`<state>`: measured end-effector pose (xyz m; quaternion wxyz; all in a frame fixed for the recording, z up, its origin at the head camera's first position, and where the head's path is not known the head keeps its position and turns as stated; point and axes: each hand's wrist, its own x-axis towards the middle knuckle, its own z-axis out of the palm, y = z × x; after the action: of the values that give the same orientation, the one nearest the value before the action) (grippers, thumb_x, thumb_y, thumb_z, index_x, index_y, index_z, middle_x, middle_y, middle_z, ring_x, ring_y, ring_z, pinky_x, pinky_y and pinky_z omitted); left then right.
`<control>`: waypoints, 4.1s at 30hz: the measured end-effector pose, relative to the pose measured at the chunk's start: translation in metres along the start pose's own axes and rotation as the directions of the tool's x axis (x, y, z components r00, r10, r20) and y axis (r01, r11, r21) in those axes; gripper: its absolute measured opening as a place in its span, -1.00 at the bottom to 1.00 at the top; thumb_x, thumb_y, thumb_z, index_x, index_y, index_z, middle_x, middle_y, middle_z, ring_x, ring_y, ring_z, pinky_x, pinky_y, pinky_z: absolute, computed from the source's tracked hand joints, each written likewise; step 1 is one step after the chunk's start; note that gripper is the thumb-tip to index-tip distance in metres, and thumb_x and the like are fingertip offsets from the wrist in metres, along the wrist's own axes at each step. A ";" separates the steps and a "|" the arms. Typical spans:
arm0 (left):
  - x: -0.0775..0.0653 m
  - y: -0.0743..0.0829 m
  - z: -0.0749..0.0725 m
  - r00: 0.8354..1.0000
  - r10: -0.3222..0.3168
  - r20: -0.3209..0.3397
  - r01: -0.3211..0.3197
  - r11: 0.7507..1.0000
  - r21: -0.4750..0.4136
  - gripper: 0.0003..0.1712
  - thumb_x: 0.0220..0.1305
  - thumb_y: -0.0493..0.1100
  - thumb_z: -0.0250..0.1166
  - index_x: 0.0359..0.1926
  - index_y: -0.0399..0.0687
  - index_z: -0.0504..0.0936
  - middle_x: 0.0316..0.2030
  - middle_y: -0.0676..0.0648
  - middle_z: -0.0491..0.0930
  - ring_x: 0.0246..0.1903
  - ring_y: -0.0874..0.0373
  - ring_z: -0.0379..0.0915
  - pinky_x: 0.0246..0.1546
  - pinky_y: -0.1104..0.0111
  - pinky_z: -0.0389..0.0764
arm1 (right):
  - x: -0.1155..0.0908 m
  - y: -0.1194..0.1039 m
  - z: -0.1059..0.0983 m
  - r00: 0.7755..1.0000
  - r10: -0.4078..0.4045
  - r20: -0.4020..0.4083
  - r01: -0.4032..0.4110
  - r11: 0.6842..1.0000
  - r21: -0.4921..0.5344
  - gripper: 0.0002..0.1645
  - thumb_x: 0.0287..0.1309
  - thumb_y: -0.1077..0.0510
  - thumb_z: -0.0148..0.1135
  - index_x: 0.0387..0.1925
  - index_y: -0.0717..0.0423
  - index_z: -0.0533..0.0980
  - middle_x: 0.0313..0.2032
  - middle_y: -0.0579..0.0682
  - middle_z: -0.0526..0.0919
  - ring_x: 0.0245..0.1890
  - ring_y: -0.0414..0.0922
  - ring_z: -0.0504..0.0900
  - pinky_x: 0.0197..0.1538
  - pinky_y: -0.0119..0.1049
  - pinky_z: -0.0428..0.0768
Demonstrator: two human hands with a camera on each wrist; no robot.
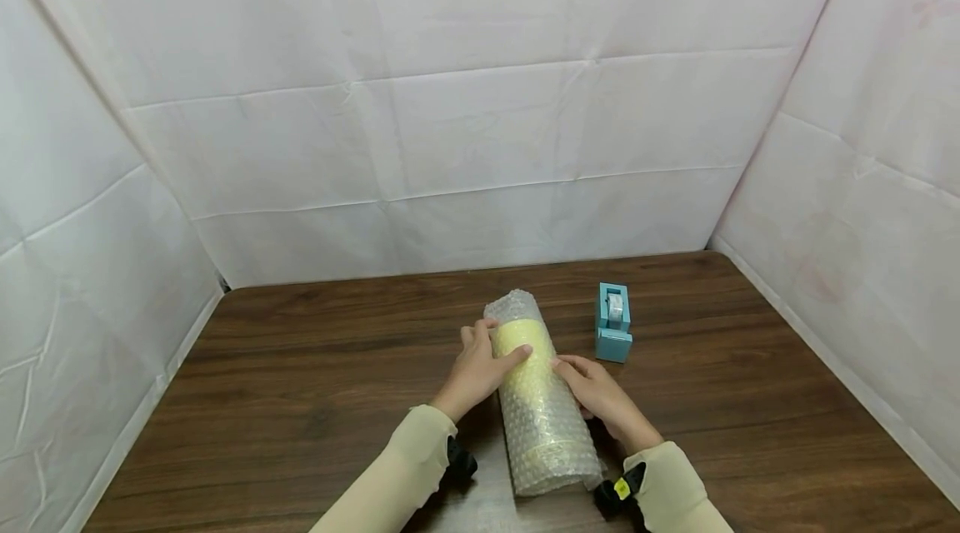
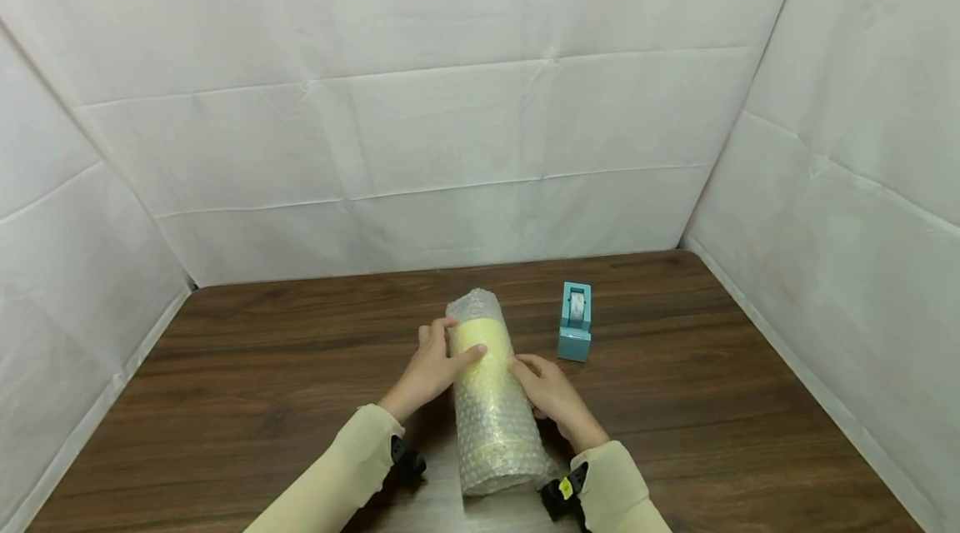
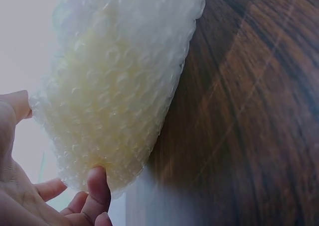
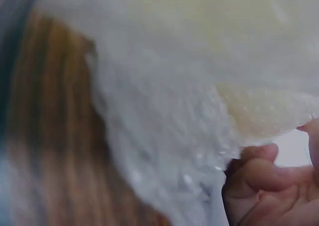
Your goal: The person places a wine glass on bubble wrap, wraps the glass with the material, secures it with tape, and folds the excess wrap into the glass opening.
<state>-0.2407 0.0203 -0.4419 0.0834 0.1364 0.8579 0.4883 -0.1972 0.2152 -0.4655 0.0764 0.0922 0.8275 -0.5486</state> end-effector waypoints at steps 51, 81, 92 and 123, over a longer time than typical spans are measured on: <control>-0.024 -0.020 -0.040 0.987 0.149 -0.053 -0.157 0.889 -0.431 -0.51 0.45 -0.12 -0.20 0.35 0.20 0.02 -0.04 -0.16 0.41 -0.15 0.05 0.40 -0.22 0.24 0.43 | -0.002 -0.044 0.026 0.967 -0.190 0.173 0.099 0.897 0.431 -0.02 0.08 0.00 0.25 0.36 -0.35 -0.15 0.27 0.12 0.03 0.15 0.12 0.29 0.02 0.00 0.43; -0.039 -0.038 -0.037 0.997 0.076 -0.027 -0.079 0.842 -0.533 -0.43 0.40 -0.26 -0.10 0.33 0.21 0.01 -0.01 -0.23 0.46 -0.32 0.11 0.53 -0.33 0.31 0.51 | -0.008 -0.053 0.055 0.970 -0.200 0.141 0.149 0.939 0.309 0.06 0.01 -0.06 0.30 0.32 -0.56 -0.22 0.37 0.03 -0.19 0.14 0.13 0.28 -0.04 -0.06 0.42; -0.031 -0.048 -0.031 0.999 -0.001 0.043 0.030 0.748 -0.664 -0.38 0.39 0.21 -0.27 0.35 0.10 -0.07 -0.12 -0.15 0.41 -0.29 0.17 0.41 -0.30 0.34 0.42 | -0.008 -0.050 0.060 0.976 -0.189 0.106 0.163 0.962 0.218 0.14 -0.05 -0.17 0.31 0.35 -0.46 -0.27 0.39 0.03 -0.30 0.34 0.16 -0.11 0.16 0.19 0.17; -0.030 -0.040 -0.028 0.996 -0.047 0.081 0.081 0.867 -0.492 0.01 0.08 0.29 0.19 0.36 -0.03 -0.11 0.16 -0.37 0.23 -0.08 -0.09 0.43 -0.14 0.09 0.48 | -0.009 -0.042 0.060 0.971 -0.181 0.155 0.171 0.982 0.080 0.26 -0.13 -0.22 0.35 0.32 -0.51 -0.38 0.39 0.02 -0.33 0.35 0.18 -0.22 0.16 0.29 0.08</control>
<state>-0.2264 -0.0313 -0.4615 0.1603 0.0982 0.7052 0.6837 -0.1966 0.1435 -0.4493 0.0913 -0.0240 0.8047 -0.5861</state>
